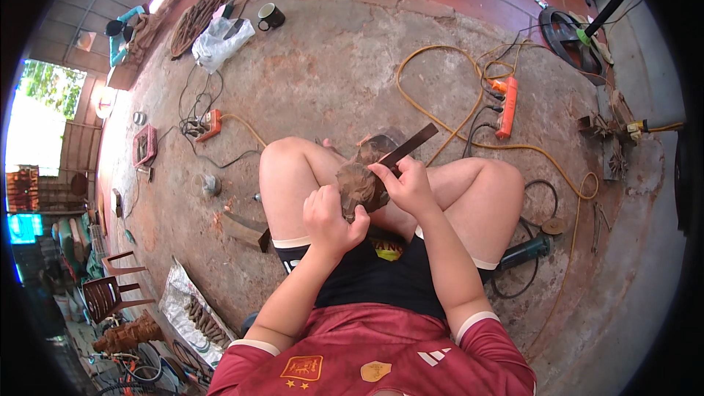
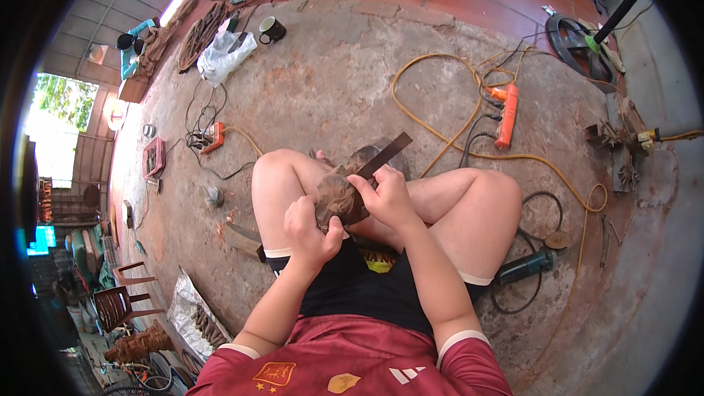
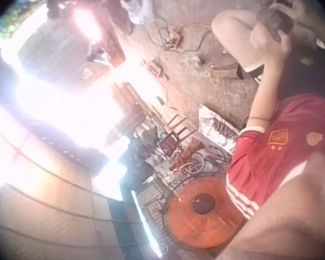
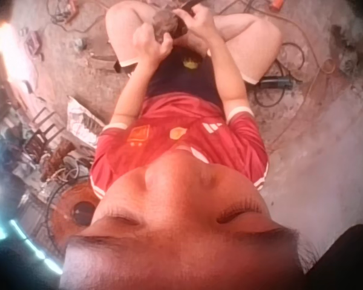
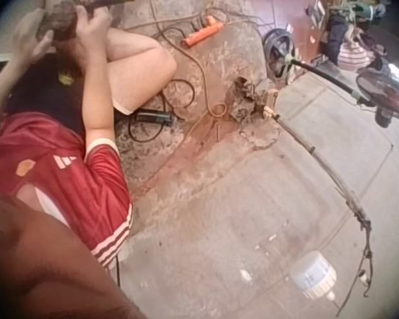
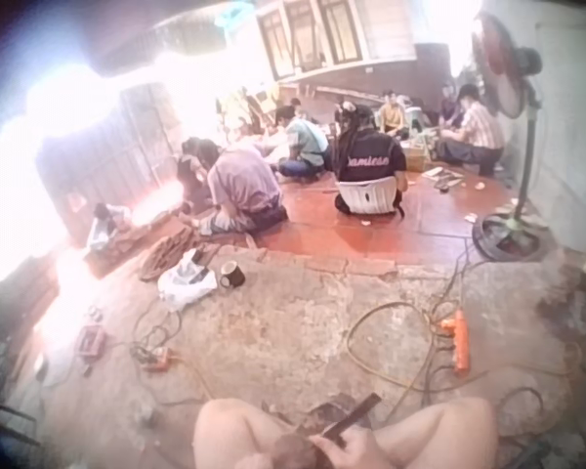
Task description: The person sits cross-legged on the floor and carves a piece of wood using a chisel held in the right hand. They hold the wood steady with their left hand and repeatedly chip away at the surface to shape it.
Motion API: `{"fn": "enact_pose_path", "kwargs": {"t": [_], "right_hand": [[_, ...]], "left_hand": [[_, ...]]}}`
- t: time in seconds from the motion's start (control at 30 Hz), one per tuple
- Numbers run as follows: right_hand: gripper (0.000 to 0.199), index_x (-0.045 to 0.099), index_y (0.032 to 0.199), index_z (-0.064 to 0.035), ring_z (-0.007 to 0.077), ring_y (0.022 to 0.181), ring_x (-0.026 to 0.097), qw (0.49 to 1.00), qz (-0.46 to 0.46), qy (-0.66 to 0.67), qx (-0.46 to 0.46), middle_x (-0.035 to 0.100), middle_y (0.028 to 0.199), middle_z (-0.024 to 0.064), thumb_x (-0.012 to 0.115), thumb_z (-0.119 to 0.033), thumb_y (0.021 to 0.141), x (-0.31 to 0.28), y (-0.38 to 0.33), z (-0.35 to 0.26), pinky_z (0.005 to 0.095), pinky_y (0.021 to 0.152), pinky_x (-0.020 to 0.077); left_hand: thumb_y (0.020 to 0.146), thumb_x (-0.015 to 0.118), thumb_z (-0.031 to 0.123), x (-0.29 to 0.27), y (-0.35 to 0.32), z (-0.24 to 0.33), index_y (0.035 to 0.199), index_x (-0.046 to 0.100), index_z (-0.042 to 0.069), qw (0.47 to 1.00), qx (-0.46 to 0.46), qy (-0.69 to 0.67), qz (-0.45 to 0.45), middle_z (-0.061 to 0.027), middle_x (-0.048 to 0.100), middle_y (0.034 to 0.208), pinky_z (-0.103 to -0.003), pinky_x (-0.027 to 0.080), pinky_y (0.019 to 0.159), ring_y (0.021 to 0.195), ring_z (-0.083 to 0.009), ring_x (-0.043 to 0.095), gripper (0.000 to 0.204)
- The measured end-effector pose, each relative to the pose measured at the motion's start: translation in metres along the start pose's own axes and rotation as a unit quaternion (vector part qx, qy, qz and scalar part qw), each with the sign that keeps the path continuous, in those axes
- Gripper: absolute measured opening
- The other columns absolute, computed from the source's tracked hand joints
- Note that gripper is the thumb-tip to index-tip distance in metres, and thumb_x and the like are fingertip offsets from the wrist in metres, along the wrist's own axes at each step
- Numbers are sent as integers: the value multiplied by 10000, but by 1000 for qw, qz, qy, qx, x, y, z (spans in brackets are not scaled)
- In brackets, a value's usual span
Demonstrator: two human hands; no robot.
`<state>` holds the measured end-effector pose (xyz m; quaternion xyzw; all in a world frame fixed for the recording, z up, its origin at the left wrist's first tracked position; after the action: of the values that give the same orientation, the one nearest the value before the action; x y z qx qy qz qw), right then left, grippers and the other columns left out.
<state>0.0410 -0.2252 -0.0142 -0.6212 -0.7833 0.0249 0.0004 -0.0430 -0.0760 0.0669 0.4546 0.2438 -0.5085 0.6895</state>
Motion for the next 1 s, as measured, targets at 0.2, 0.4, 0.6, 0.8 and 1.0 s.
{"fn": "enact_pose_path", "kwargs": {"t": [0.2,0.4,0.6,0.8,1.0], "right_hand": [[143,715,921,6,60,745,614,1000,-27,-1,-3,717,827,53,699,-134,903,-4,-2,-15,244,653,491],[148,720,947,9,59,747,608,1000,-6,-29,-5,721,840,46,704,-129,896,-3,-2,-4,243,662,485],[159,730,985,-3,67,759,621,997,-57,34,43,725,865,53,698,-134,902,-6,-2,-12,239,675,495],[163,731,980,5,78,793,633,997,-21,67,43,725,893,52,693,-136,906,1,-5,-9,237,700,501],[157,726,961,21,82,797,638,997,-35,65,31,724,895,55,695,-122,902,-3,-4,-11,233,701,503]], "left_hand": [[634,654,225,3,4,-2,824,513,5,999,21,-2,29,-163,506,709,-452,388,598,647,-362,504,323],[635,655,228,3,4,0,827,512,3,999,26,1,30,-162,509,711,-452,387,598,649,-361,505,329],[634,661,226,1,4,-3,838,525,5,1000,16,-1,21,-163,519,720,-453,393,609,656,-362,510,330],[632,661,233,3,3,-4,845,535,3,1000,12,3,26,-165,526,725,-452,399,610,656,-361,515,339],[630,656,239,3,3,-4,847,536,3,999,23,-4,25,-162,523,723,-449,399,603,649,-357,514,343]]}}
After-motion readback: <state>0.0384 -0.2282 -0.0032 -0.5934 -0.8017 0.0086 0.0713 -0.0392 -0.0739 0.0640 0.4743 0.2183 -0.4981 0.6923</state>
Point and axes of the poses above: each hand's wrist, its own y-axis towards the middle knuckle, its own x-axis out of the palm, z = x × y, the point moved 2 cm from there along y, towards the middle knuckle
